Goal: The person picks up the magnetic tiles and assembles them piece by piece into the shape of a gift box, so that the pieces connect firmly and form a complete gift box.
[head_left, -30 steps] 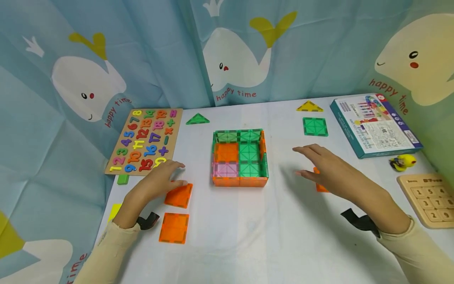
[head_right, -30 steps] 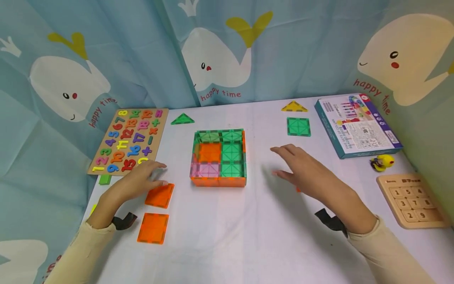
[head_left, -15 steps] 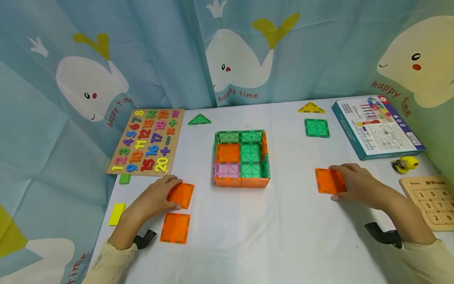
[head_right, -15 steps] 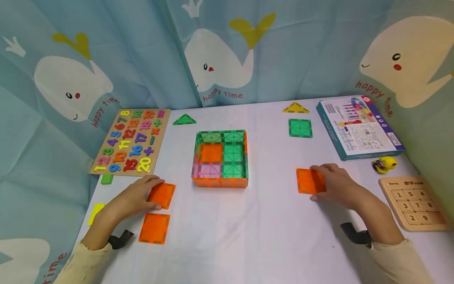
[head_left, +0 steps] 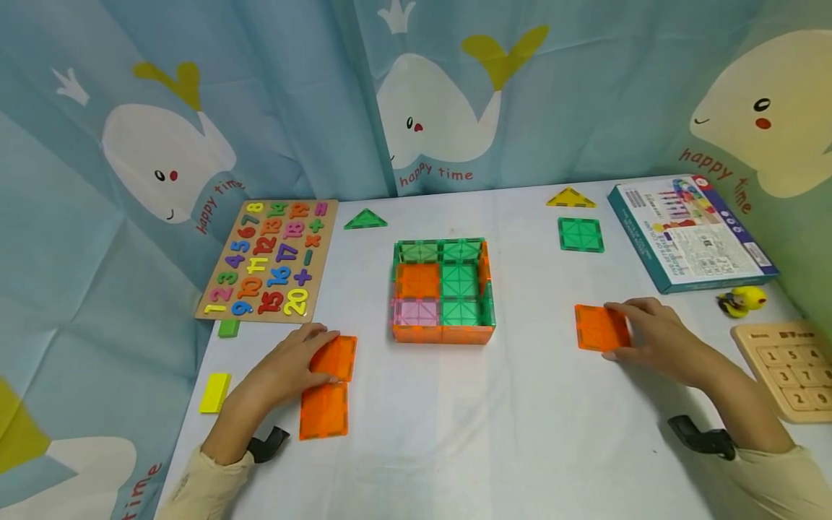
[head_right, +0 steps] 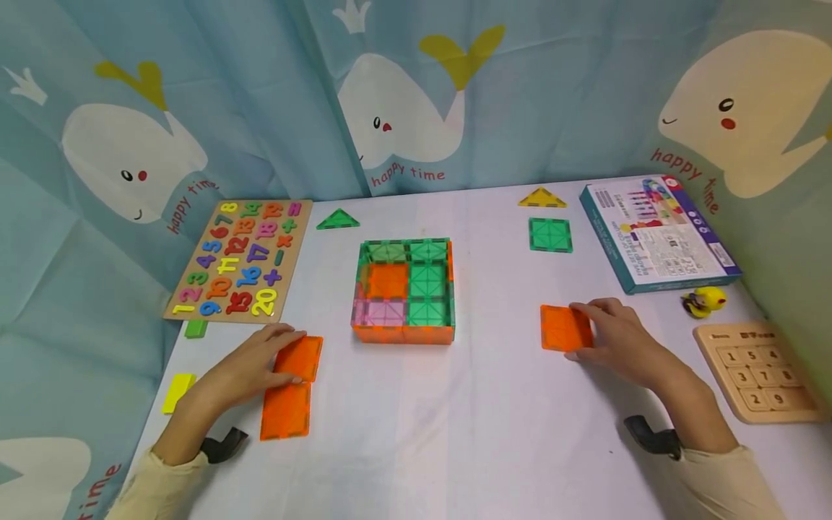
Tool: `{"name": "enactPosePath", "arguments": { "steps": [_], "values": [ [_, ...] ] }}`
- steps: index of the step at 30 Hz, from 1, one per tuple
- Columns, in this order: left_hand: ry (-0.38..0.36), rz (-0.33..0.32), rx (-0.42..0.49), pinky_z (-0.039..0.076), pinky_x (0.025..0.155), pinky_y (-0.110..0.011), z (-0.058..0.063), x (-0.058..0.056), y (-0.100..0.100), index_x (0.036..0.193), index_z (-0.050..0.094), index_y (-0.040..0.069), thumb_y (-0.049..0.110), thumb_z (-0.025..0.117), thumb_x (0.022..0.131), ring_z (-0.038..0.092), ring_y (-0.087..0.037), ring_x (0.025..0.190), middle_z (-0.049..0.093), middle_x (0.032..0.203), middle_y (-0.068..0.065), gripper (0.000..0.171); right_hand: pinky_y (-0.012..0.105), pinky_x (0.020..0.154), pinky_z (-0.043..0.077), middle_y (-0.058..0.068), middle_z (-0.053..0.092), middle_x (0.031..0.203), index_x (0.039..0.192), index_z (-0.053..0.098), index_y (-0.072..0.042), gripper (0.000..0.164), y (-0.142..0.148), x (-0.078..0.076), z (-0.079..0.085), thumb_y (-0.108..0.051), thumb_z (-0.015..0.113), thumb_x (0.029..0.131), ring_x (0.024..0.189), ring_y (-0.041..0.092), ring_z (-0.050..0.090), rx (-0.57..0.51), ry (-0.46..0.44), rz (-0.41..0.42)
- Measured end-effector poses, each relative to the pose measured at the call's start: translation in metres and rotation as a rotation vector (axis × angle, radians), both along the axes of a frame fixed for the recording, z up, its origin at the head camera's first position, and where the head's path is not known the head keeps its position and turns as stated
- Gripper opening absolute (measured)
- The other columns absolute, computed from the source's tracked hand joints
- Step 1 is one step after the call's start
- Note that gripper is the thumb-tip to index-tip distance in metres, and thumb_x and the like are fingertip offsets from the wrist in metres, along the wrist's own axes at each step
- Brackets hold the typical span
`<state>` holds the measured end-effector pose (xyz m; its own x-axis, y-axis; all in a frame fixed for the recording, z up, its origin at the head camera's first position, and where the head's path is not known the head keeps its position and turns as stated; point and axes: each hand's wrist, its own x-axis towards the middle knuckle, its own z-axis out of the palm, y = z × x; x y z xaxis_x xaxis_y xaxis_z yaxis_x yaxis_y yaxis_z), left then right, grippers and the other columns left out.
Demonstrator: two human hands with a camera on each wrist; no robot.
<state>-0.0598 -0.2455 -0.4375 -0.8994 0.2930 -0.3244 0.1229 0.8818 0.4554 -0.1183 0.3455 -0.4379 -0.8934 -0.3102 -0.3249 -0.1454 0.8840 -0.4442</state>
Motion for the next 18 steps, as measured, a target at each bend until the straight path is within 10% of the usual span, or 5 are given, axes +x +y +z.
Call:
{"name": "enactPosePath", "arguments": {
  "steps": [8, 18],
  "values": [
    [0.08, 0.027, -0.02, 0.044, 0.114, -0.062, -0.007, 0.0, 0.012, 0.159, 0.046, 0.01, 0.032, 0.078, 0.096, 0.048, -0.041, 0.138, 0.043, 0.16, -0.017, 0.074, 0.076, 0.099, 0.044, 0.039, 0.036, 0.145, 0.155, 0.042, 0.003, 0.091, -0.003, -0.004, 0.0, -0.034, 0.088, 0.086, 0.123, 0.058, 0.035, 0.01, 0.005, 0.0],
    [0.01, 0.022, 0.006, 0.039, 0.119, -0.06, -0.008, -0.008, 0.004, 0.162, 0.043, 0.012, 0.032, 0.08, 0.096, 0.041, -0.038, 0.148, 0.039, 0.164, -0.013, 0.079, 0.074, 0.096, 0.046, 0.037, 0.041, 0.141, 0.152, 0.046, 0.003, 0.088, -0.005, -0.008, -0.002, -0.038, 0.088, 0.087, 0.12, 0.054, 0.041, -0.01, 0.057, 0.025]
  ]
}}
